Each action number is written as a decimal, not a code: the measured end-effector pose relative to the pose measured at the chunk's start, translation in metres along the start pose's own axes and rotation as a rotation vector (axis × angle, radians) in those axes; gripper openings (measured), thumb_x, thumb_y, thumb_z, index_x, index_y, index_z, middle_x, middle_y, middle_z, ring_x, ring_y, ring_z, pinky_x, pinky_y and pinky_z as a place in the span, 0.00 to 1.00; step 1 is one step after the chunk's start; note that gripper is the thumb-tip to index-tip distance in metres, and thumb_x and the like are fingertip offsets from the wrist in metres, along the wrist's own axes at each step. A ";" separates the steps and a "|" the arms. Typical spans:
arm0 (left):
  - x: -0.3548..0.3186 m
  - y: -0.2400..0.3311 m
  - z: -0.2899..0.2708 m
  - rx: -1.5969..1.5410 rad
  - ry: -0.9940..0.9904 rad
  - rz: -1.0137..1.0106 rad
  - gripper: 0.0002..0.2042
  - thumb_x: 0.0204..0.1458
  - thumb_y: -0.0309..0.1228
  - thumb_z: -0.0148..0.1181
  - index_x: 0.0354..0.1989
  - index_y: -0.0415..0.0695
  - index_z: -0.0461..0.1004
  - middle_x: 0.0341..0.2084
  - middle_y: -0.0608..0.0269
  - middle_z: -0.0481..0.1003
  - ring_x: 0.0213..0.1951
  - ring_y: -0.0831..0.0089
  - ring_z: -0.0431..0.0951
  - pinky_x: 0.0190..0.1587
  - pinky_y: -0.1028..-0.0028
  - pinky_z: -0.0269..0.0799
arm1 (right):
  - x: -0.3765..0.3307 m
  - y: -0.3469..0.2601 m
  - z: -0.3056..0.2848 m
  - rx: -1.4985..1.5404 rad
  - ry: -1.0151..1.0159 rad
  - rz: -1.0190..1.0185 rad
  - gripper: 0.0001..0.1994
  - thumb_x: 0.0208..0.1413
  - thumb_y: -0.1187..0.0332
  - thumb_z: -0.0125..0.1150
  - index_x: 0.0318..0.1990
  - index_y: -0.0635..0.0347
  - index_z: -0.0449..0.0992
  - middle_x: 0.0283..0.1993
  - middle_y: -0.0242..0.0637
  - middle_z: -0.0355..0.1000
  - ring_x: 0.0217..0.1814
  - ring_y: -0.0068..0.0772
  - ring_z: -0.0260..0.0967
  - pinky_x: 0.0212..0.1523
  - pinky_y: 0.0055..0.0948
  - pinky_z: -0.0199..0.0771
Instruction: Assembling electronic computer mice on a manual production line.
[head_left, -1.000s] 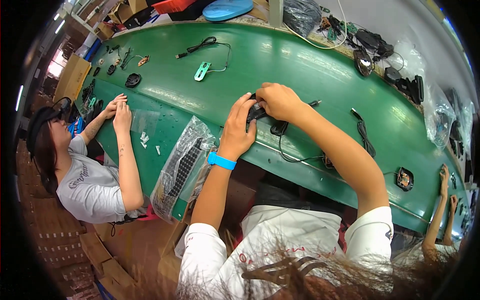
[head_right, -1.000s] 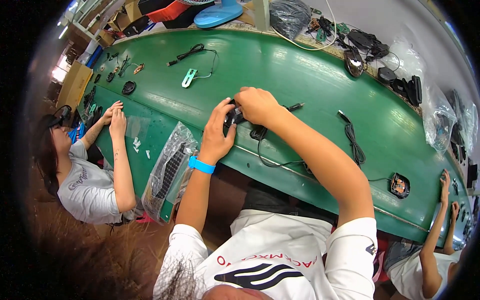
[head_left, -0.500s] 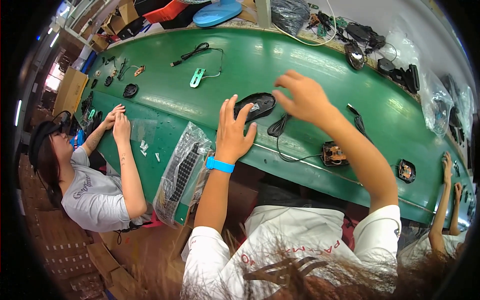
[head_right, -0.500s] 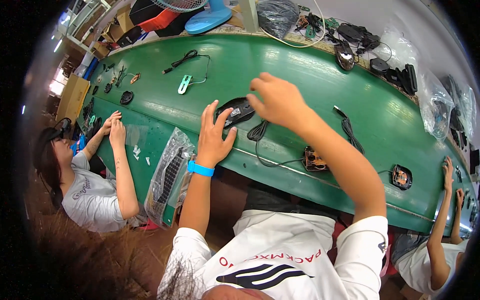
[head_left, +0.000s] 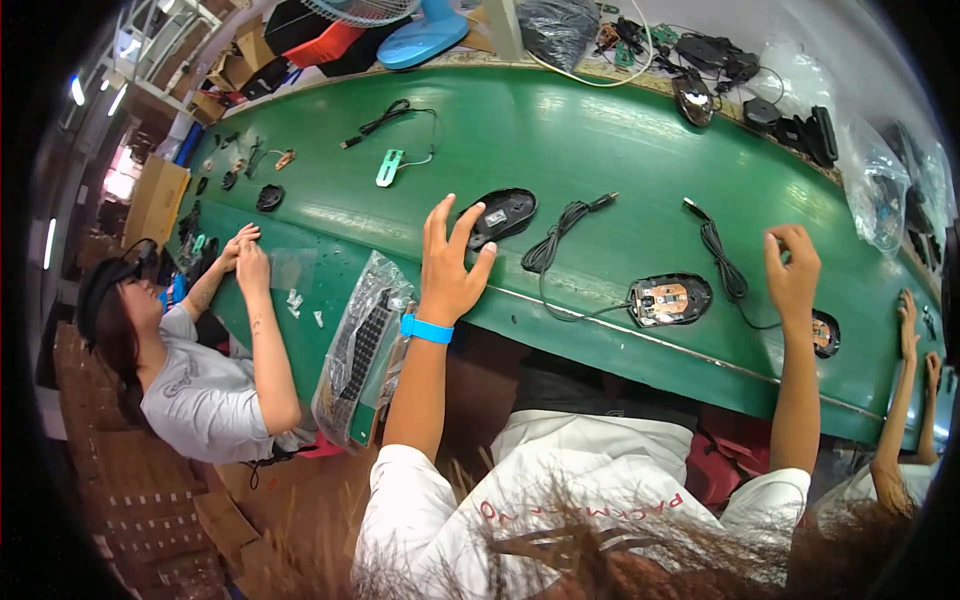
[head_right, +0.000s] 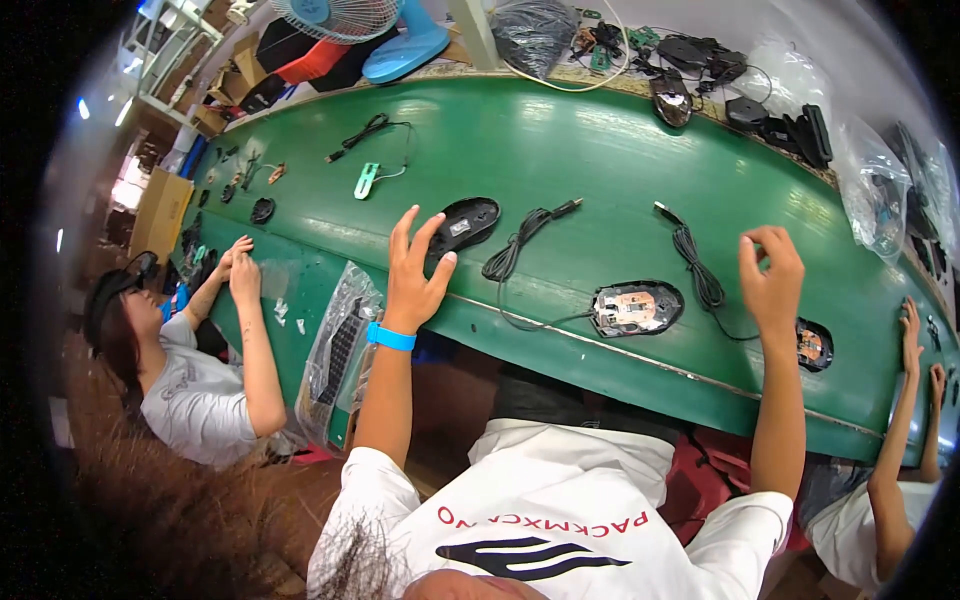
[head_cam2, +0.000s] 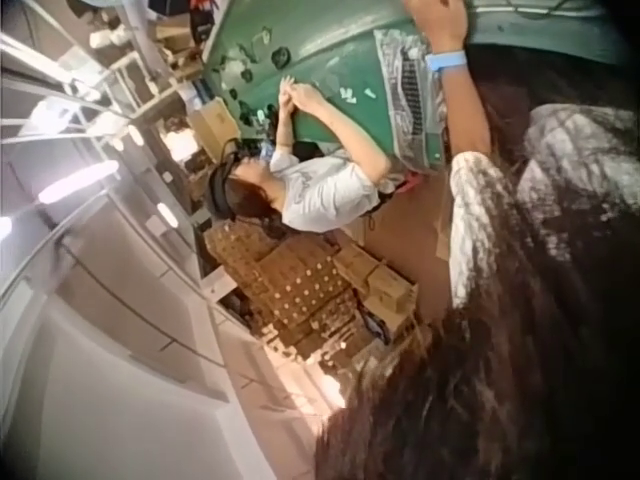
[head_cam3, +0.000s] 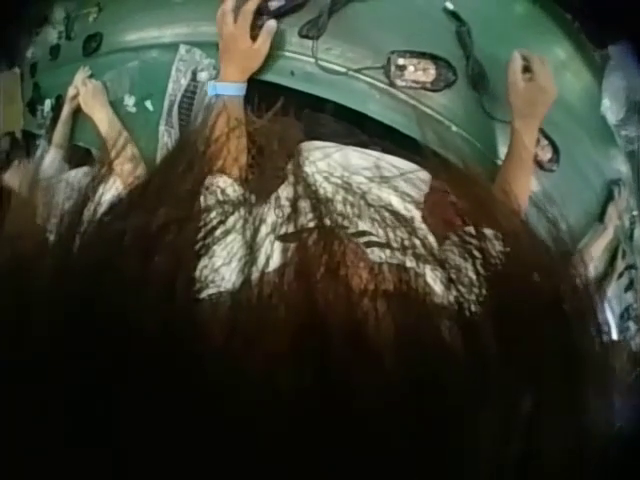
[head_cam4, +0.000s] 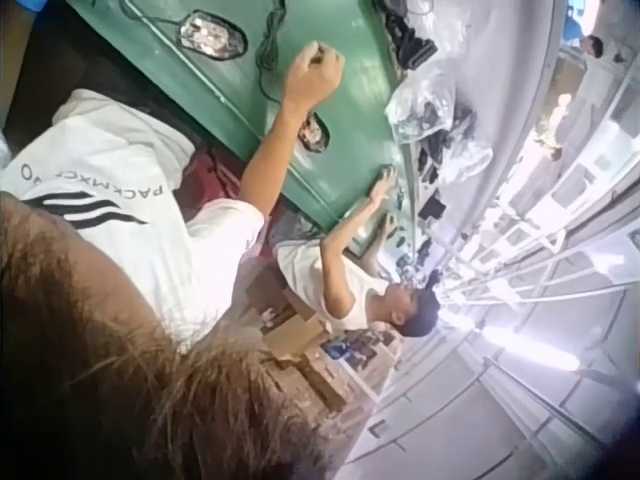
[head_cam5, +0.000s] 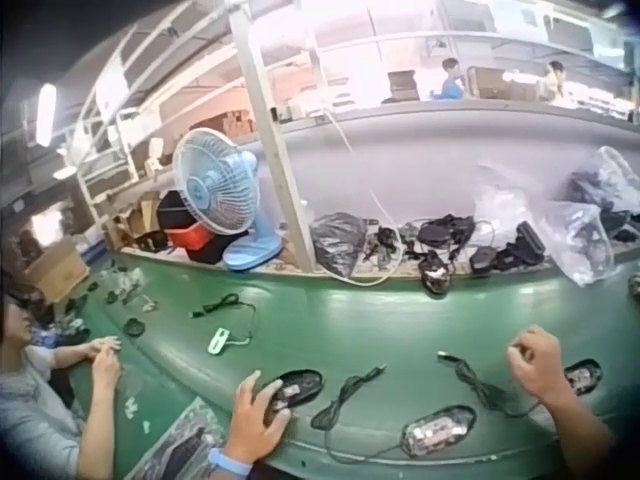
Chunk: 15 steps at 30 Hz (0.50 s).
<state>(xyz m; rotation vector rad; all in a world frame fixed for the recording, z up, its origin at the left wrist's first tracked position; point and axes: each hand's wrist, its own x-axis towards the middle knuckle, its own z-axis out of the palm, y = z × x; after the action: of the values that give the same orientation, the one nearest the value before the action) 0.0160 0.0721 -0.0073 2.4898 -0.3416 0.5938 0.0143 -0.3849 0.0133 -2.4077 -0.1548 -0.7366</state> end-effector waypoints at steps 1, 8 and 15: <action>0.000 -0.001 -0.003 0.019 0.004 -0.002 0.23 0.51 0.31 0.61 0.58 0.49 0.70 0.64 0.45 0.58 0.64 0.42 0.58 0.65 0.51 0.58 | -0.004 0.005 -0.003 -0.032 0.035 0.019 0.04 0.56 0.73 0.59 0.34 0.65 0.75 0.33 0.36 0.72 0.28 0.28 0.66 0.30 0.27 0.65; 0.070 -0.035 -0.033 0.238 0.110 -0.104 0.25 0.48 0.29 0.61 0.57 0.47 0.70 0.49 0.45 0.71 0.51 0.48 0.70 0.56 0.56 0.67 | -0.018 0.019 -0.011 -0.057 0.169 0.027 0.05 0.57 0.72 0.60 0.33 0.65 0.75 0.32 0.36 0.71 0.29 0.29 0.66 0.30 0.28 0.64; 0.119 -0.174 -0.031 0.547 -0.067 -0.282 0.27 0.45 0.29 0.63 0.58 0.54 0.70 0.45 0.43 0.72 0.50 0.45 0.72 0.54 0.55 0.70 | -0.024 0.012 0.007 -0.011 0.127 -0.065 0.04 0.56 0.72 0.60 0.31 0.63 0.74 0.32 0.37 0.71 0.29 0.34 0.64 0.32 0.33 0.64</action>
<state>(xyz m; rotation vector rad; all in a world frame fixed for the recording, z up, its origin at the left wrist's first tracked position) 0.1713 0.2181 -0.0060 3.0087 0.1776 0.5392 0.0006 -0.3891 -0.0113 -2.3677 -0.1783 -0.9192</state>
